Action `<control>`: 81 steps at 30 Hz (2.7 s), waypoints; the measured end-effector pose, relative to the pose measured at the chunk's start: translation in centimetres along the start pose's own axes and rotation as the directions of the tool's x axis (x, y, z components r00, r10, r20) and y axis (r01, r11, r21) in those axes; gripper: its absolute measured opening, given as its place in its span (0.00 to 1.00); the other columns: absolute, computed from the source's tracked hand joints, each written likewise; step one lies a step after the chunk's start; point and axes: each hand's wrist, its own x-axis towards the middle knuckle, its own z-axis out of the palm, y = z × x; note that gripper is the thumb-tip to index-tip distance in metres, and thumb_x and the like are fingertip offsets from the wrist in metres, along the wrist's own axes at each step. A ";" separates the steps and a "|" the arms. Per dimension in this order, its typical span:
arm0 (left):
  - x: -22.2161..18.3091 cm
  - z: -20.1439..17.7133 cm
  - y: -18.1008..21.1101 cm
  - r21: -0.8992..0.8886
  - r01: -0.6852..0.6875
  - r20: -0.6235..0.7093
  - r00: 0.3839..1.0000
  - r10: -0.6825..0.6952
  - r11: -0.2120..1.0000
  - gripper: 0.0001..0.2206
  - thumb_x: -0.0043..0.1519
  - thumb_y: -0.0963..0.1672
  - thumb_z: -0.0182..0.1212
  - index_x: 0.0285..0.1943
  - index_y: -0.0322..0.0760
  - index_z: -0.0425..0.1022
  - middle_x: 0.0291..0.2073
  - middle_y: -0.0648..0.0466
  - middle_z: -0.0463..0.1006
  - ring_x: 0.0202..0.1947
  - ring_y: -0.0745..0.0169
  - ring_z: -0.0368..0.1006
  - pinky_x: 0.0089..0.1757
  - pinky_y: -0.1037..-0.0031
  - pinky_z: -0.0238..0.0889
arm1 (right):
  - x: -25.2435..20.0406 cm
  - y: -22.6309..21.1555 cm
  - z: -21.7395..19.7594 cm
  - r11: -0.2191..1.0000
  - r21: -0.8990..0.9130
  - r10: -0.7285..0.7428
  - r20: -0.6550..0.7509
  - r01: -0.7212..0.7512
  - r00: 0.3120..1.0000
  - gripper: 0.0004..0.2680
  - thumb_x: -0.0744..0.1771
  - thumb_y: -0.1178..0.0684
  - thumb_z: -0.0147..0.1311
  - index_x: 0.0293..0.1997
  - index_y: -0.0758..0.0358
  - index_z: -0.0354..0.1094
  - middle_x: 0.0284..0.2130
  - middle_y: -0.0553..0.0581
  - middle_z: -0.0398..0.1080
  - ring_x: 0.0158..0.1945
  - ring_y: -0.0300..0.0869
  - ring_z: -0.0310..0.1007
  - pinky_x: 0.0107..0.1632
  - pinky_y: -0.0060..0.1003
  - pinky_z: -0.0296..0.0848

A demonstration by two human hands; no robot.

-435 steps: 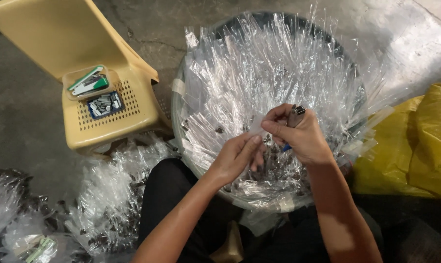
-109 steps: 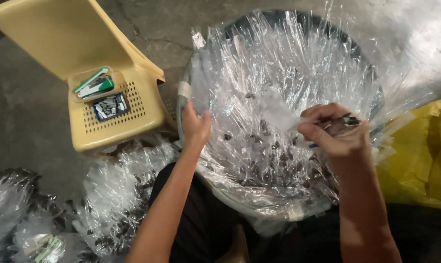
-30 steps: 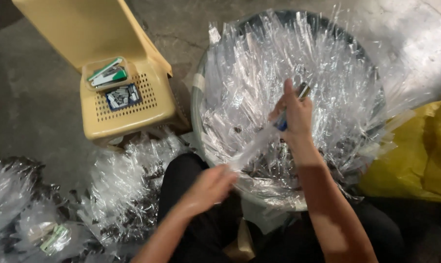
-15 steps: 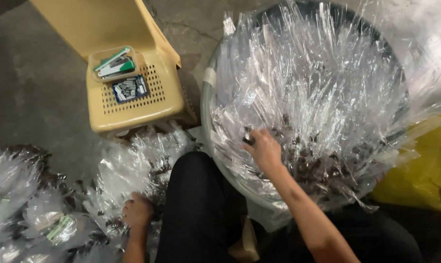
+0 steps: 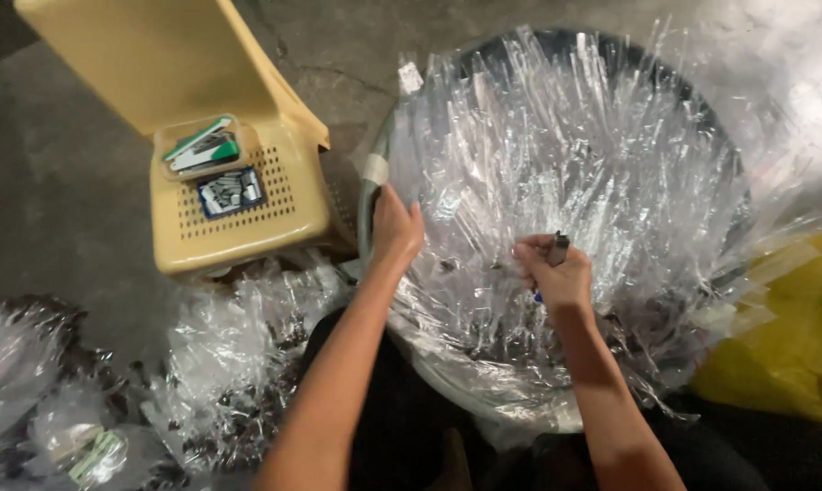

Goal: Wrapping small items or bouquets in clear plastic film and sealing the ends using a lighter.

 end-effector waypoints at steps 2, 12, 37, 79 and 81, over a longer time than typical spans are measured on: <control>1.1 1.8 0.2 0.086 0.015 -0.089 0.996 -0.007 0.996 0.20 0.66 0.45 0.57 0.64 0.29 0.64 0.54 0.37 0.71 0.58 0.41 0.69 0.59 0.58 0.60 | 0.9 0.2 -0.8 0.999 0.011 -0.041 0.011 0.041 0.999 0.06 0.66 0.57 0.64 0.42 0.66 0.75 0.23 0.59 0.74 0.19 0.40 0.71 0.21 0.30 0.71; -4.0 -9.0 13.9 -0.650 -0.371 -0.232 0.928 0.293 0.663 0.04 0.67 0.45 0.60 0.43 0.41 0.76 0.33 0.52 0.83 0.34 0.62 0.82 0.40 0.73 0.75 | -1.5 -7.3 -1.8 0.960 0.187 -0.228 0.094 0.208 0.969 0.06 0.67 0.61 0.63 0.43 0.73 0.74 0.23 0.59 0.68 0.21 0.39 0.70 0.24 0.32 0.73; -13.0 -14.9 17.3 -0.858 -0.110 0.052 0.953 0.299 0.502 0.10 0.55 0.41 0.77 0.42 0.38 0.82 0.27 0.54 0.81 0.31 0.75 0.73 0.37 0.79 0.72 | -7.2 -18.0 -1.6 0.983 0.178 -0.120 0.394 0.053 0.911 0.13 0.65 0.64 0.59 0.54 0.79 0.68 0.31 0.60 0.70 0.30 0.42 0.72 0.31 0.31 0.78; 1.9 -1.1 4.3 -0.051 0.209 0.044 0.977 -0.207 0.977 0.27 0.68 0.47 0.52 0.75 0.33 0.53 0.73 0.46 0.59 0.72 0.48 0.55 0.64 0.59 0.53 | -5.6 -16.5 -6.4 0.832 -0.262 -0.417 0.288 0.490 0.862 0.04 0.69 0.64 0.53 0.34 0.68 0.66 0.38 0.61 0.71 0.41 0.47 0.75 0.43 0.35 0.79; 1.7 -0.7 3.8 -0.070 0.065 -0.101 0.992 -0.072 0.995 0.12 0.71 0.46 0.45 0.39 0.40 0.72 0.35 0.50 0.78 0.37 0.46 0.72 0.36 0.56 0.61 | -5.4 -16.1 -6.8 0.833 -0.270 -0.419 0.262 0.483 0.869 0.01 0.69 0.63 0.54 0.39 0.69 0.68 0.39 0.61 0.73 0.35 0.44 0.77 0.37 0.31 0.82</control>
